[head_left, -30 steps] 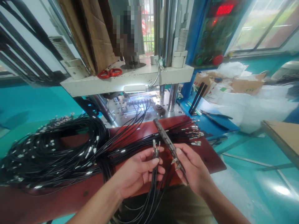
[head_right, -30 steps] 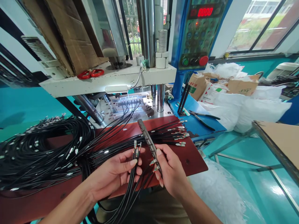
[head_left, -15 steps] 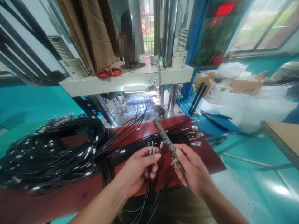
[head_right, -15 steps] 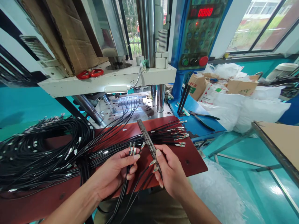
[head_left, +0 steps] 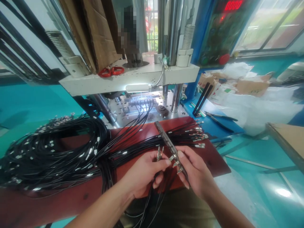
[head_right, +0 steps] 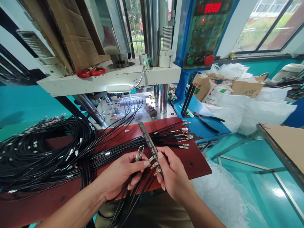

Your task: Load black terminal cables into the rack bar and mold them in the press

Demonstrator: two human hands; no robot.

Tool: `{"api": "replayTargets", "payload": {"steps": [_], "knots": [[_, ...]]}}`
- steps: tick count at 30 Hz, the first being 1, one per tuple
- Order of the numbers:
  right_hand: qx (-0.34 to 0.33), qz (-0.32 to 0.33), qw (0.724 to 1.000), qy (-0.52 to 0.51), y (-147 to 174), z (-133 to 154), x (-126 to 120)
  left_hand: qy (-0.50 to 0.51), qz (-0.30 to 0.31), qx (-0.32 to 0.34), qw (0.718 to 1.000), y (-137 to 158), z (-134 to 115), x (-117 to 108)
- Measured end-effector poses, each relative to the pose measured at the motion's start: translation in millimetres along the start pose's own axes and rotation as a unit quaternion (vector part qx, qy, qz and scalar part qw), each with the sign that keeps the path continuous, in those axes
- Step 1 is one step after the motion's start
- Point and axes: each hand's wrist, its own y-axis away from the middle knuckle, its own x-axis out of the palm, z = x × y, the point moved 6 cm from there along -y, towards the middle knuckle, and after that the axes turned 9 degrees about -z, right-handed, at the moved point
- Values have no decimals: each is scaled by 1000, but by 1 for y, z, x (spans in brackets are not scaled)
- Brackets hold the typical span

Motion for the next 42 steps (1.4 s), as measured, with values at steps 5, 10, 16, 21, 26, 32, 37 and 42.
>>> {"api": "replayTargets", "payload": {"steps": [5, 10, 16, 21, 26, 32, 37, 42], "knots": [[6, -1, 1000, 14, 1, 5, 2, -1, 17, 3, 1000, -3, 2, 3], [1, 2, 1000, 28, 1, 6, 3, -24, -4, 12, 1000, -5, 4, 1], [-14, 9, 997, 74, 4, 7, 3, -50, -23, 46, 997, -12, 6, 1], [-15, -4, 998, 67, 4, 7, 3, -30, 8, 55, 998, -11, 1, -1], [17, -21, 1000, 5, 1, 5, -2, 60, 31, 25, 997, 0, -4, -21], [31, -9, 999, -11, 1, 4, -3, 101, 22, 14, 995, 3, 1, -31], [33, -7, 999, -1, 1, 5, -2, 83, -15, 20, 996, 1, 1, -26], [6, 5, 1000, 6, 1, 7, -1, 85, -20, 23, 996, 1, 0, -22]]}}
